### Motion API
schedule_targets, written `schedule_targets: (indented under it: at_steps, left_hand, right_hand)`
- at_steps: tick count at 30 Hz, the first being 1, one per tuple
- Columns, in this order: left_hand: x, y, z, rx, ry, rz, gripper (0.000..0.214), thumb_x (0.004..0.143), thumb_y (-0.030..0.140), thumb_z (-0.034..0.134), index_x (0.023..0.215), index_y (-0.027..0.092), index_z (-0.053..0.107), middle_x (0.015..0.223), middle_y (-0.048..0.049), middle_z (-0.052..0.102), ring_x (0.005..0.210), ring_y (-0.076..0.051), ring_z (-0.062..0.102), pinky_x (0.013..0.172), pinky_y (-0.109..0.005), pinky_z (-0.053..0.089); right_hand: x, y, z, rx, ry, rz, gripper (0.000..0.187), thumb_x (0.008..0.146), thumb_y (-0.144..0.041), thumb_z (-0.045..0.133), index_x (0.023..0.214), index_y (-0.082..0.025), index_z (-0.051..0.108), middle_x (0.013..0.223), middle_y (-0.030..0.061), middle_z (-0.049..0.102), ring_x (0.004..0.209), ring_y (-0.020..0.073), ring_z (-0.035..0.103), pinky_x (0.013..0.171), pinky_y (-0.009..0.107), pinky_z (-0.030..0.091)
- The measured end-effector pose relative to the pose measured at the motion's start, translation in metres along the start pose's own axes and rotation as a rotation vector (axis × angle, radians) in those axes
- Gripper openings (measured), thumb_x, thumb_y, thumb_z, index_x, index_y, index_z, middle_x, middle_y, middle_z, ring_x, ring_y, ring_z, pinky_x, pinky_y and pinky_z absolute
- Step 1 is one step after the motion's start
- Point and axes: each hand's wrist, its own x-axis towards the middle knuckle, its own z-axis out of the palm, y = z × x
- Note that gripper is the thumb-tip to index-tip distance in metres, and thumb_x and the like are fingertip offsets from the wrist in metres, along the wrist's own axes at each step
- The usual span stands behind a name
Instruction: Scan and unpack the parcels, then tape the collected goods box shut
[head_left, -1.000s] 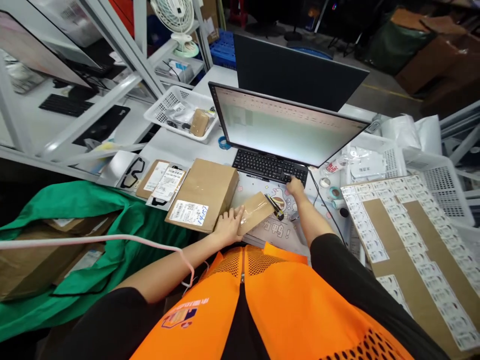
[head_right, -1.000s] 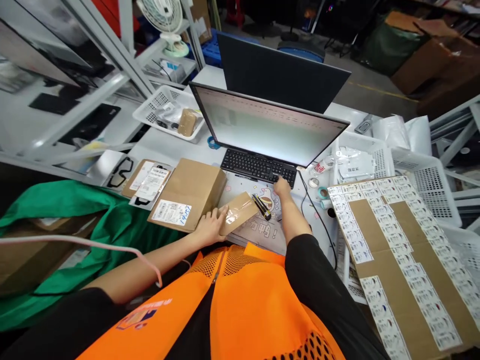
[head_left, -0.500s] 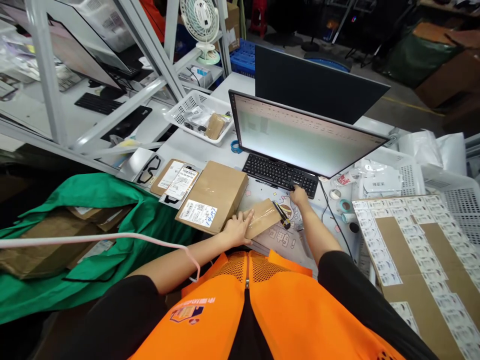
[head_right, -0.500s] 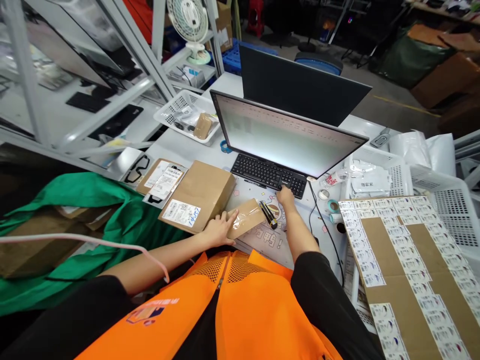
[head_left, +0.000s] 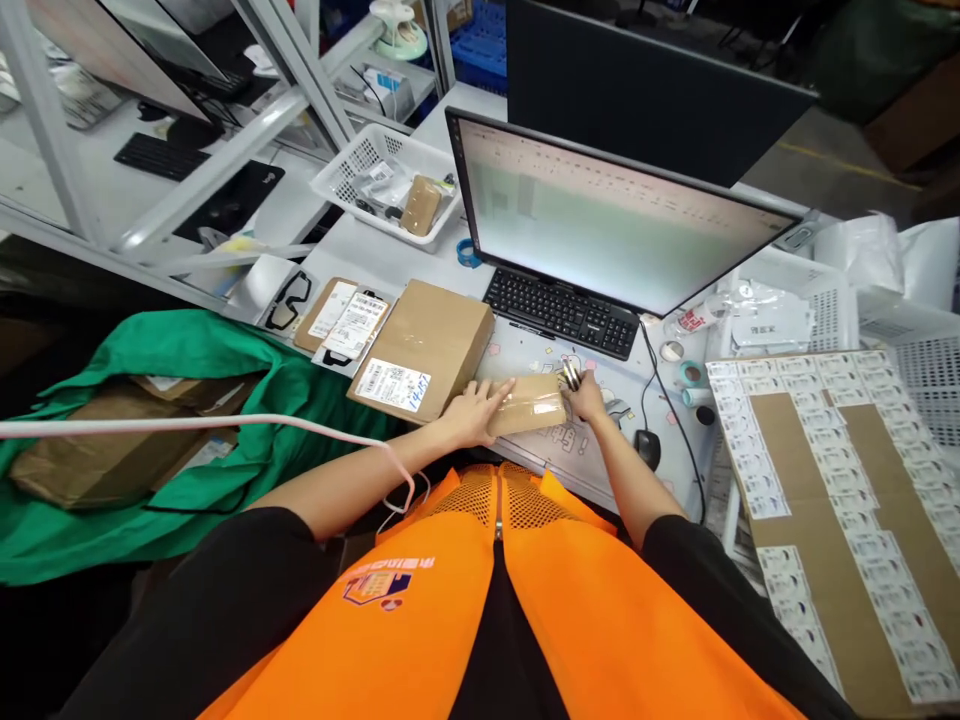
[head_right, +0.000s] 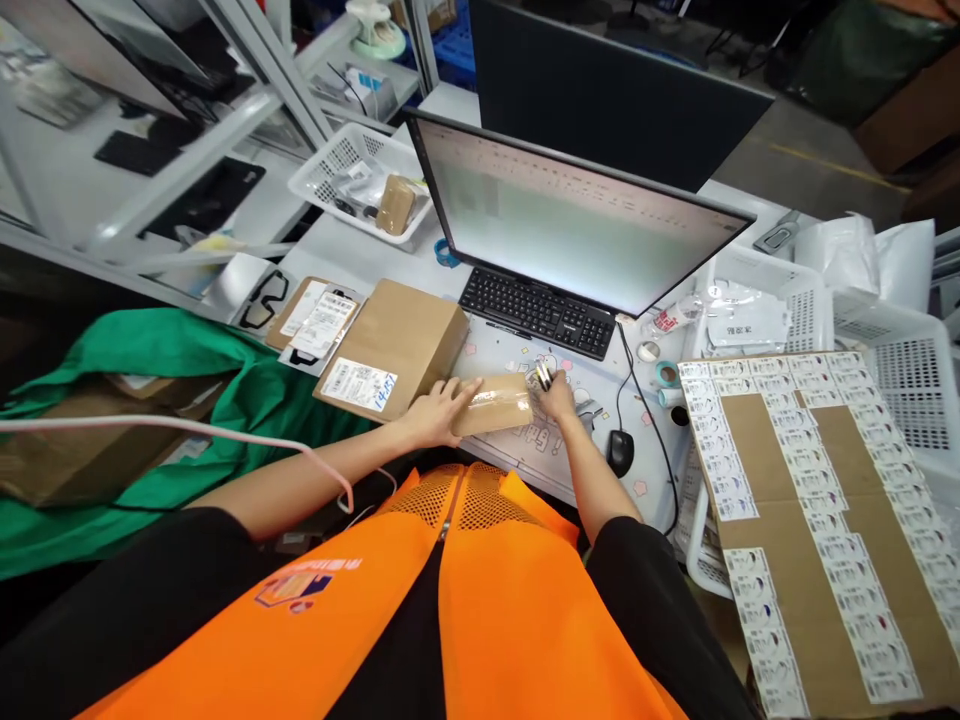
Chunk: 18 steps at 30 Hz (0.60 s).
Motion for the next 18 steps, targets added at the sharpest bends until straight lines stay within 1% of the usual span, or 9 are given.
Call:
schedule_targets:
  at_steps: [2,4,6,8,9,11,13,15,18]
  left_hand:
    - [0.006,-0.005,-0.003,0.011,0.010,0.050,0.137,0.074,0.043,0.090,0.177,0.029,0.001,0.168,-0.0218,0.035,0.144,-0.044,0.043,0.102,-0.046,0.057]
    - [0.018,-0.011,-0.008,0.022,0.019,0.118,0.136,0.073,0.038,0.088,0.177,0.030,0.001,0.169,-0.0198,0.035,0.147,-0.043,0.040,0.104,-0.046,0.056]
    - [0.036,-0.018,-0.013,0.032,0.018,0.213,0.135,0.072,0.034,0.087,0.177,0.030,0.002,0.172,-0.0172,0.034,0.152,-0.041,0.036,0.110,-0.046,0.053]
    - [0.055,-0.025,-0.016,0.031,0.002,0.302,0.135,0.070,0.031,0.087,0.177,0.029,0.003,0.175,-0.0154,0.031,0.156,-0.040,0.031,0.117,-0.046,0.048]
    - [0.064,-0.027,-0.017,0.028,-0.010,0.332,0.135,0.070,0.031,0.087,0.177,0.029,0.004,0.176,-0.0150,0.030,0.158,-0.041,0.029,0.120,-0.047,0.045]
    - [0.079,-0.031,-0.019,0.024,-0.038,0.355,0.136,0.069,0.034,0.089,0.177,0.027,0.007,0.177,-0.0156,0.029,0.160,-0.042,0.025,0.124,-0.049,0.041]
    - [0.089,-0.032,-0.021,0.028,-0.066,0.352,0.136,0.068,0.037,0.090,0.177,0.027,0.009,0.177,-0.0163,0.028,0.161,-0.044,0.023,0.124,-0.052,0.040]
    - [0.095,-0.032,-0.024,0.035,-0.093,0.349,0.136,0.068,0.038,0.091,0.177,0.027,0.009,0.177,-0.0164,0.027,0.161,-0.045,0.022,0.124,-0.053,0.040]
    - [0.098,-0.033,-0.030,0.052,-0.136,0.346,0.136,0.068,0.039,0.091,0.177,0.029,0.010,0.178,-0.0152,0.026,0.161,-0.045,0.022,0.124,-0.054,0.040]
  right_hand:
    - [-0.013,0.016,-0.015,0.095,0.017,-0.028,0.069,0.087,-0.032,0.072,0.151,-0.019,0.051,0.119,0.0129,0.078,0.101,0.0295,0.074,0.094,0.040,0.057]
    - [-0.031,0.032,-0.027,0.173,0.006,-0.135,0.072,0.083,-0.026,0.072,0.152,-0.023,0.054,0.125,0.0091,0.078,0.107,0.0276,0.073,0.099,0.039,0.057]
    - [-0.050,0.045,-0.031,0.221,0.003,-0.221,0.064,0.084,-0.026,0.071,0.147,-0.022,0.062,0.134,0.0096,0.075,0.119,0.0278,0.071,0.108,0.039,0.054]
    - [-0.066,0.052,-0.030,0.247,0.014,-0.216,0.057,0.086,-0.032,0.072,0.141,-0.019,0.068,0.134,0.0120,0.075,0.119,0.0287,0.071,0.109,0.041,0.054]
    - [-0.071,0.054,-0.027,0.267,0.015,-0.191,0.057,0.087,-0.034,0.072,0.142,-0.018,0.068,0.129,0.0123,0.077,0.111,0.0281,0.074,0.104,0.042,0.057]
    - [-0.080,0.057,-0.022,0.325,0.006,-0.138,0.061,0.087,-0.036,0.071,0.145,-0.018,0.065,0.116,0.0103,0.079,0.083,0.0233,0.076,0.086,0.038,0.063]
    - [-0.086,0.058,-0.018,0.393,-0.003,-0.113,0.063,0.086,-0.036,0.071,0.146,-0.019,0.064,0.109,0.0079,0.079,0.061,0.0175,0.068,0.069,0.034,0.063]
    - [-0.091,0.059,-0.016,0.442,0.002,-0.117,0.063,0.085,-0.037,0.072,0.144,-0.019,0.066,0.109,0.0079,0.079,0.054,0.0148,0.063,0.063,0.032,0.062]
    - [-0.099,0.059,-0.013,0.481,0.010,-0.128,0.065,0.084,-0.040,0.073,0.146,-0.019,0.067,0.111,0.0091,0.079,0.054,0.0151,0.063,0.062,0.034,0.063]
